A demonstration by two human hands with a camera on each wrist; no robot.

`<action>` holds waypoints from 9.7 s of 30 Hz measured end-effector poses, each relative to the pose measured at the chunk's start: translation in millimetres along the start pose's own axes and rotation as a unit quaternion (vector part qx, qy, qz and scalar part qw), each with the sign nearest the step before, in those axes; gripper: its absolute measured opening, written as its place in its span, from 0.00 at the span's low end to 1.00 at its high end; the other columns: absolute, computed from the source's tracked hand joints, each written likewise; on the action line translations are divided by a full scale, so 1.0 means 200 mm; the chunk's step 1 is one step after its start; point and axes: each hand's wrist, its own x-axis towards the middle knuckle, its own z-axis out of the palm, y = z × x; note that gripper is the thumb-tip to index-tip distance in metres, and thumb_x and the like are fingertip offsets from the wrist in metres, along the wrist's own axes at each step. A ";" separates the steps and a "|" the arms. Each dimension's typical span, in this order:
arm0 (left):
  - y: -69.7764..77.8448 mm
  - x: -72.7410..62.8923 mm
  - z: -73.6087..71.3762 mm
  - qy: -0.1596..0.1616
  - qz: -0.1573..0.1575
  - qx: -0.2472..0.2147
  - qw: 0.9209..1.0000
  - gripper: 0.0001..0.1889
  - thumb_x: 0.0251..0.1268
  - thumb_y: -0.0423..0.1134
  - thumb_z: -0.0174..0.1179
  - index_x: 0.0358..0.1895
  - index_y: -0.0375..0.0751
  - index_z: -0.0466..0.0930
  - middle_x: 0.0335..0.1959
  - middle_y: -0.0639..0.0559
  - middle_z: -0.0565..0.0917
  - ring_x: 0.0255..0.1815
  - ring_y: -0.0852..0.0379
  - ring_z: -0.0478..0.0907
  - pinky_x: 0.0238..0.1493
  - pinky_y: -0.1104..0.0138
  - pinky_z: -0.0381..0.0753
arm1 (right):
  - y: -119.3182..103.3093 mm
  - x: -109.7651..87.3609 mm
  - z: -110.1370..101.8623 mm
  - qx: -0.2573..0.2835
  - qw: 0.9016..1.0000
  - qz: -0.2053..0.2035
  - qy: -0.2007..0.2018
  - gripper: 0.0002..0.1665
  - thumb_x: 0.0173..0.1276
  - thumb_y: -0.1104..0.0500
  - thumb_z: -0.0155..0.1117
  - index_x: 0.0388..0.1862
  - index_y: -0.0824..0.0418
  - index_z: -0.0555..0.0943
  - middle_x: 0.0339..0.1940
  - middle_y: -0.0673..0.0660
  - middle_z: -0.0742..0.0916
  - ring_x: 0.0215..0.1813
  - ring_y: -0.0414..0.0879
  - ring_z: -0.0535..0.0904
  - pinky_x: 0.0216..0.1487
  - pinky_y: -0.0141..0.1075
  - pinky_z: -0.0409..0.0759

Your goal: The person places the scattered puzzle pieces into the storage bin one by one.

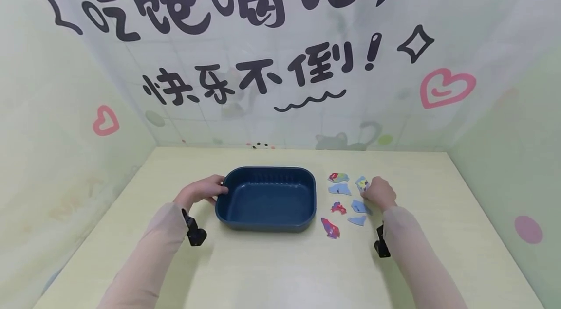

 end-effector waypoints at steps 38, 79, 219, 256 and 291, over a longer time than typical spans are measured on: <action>0.05 -0.02 0.01 0.011 -0.056 -0.017 0.998 0.22 0.65 0.29 0.44 0.61 0.27 0.59 0.52 0.36 0.71 0.28 0.55 0.79 0.22 0.67 0.81 | 0.05 0.07 -0.04 0.121 0.991 -0.005 -0.058 0.13 0.56 0.63 0.64 0.34 0.75 0.79 0.20 0.50 0.81 0.21 0.38 0.75 0.26 0.30 0.77; 0.02 0.00 0.00 -0.002 -0.037 -0.017 0.999 0.23 0.66 0.31 0.43 0.63 0.26 0.58 0.54 0.33 0.71 0.32 0.56 0.79 0.24 0.67 0.82 | -0.25 0.01 -0.12 0.209 0.968 -0.093 -0.107 0.22 0.65 0.60 0.58 0.49 0.78 0.74 0.25 0.50 0.83 0.25 0.35 0.79 0.39 0.35 0.83; 0.00 0.01 0.01 0.020 -0.021 -0.001 1.000 0.20 0.65 0.32 0.46 0.59 0.28 0.64 0.52 0.36 0.72 0.37 0.54 0.78 0.23 0.66 0.81 | -0.82 0.06 0.18 0.157 0.958 -0.153 -0.183 0.19 0.68 0.60 0.52 0.54 0.70 0.72 0.49 0.70 0.81 0.47 0.57 0.80 0.45 0.42 0.81; -0.01 0.01 0.01 0.018 -0.015 -0.013 1.000 0.21 0.66 0.32 0.45 0.61 0.28 0.62 0.53 0.35 0.74 0.33 0.55 0.80 0.25 0.64 0.82 | -0.28 0.23 0.02 0.035 0.986 -0.147 -0.063 0.23 0.62 0.57 0.60 0.49 0.74 0.72 0.49 0.73 0.77 0.46 0.59 0.76 0.47 0.46 0.78; 0.00 -0.01 0.03 0.034 -0.012 -0.005 0.999 0.20 0.66 0.32 0.46 0.60 0.30 0.65 0.51 0.37 0.75 0.32 0.55 0.80 0.24 0.64 0.82 | -0.14 0.32 0.05 0.022 0.991 -0.115 -0.070 0.21 0.58 0.58 0.65 0.43 0.71 0.72 0.38 0.65 0.77 0.41 0.54 0.71 0.47 0.46 0.72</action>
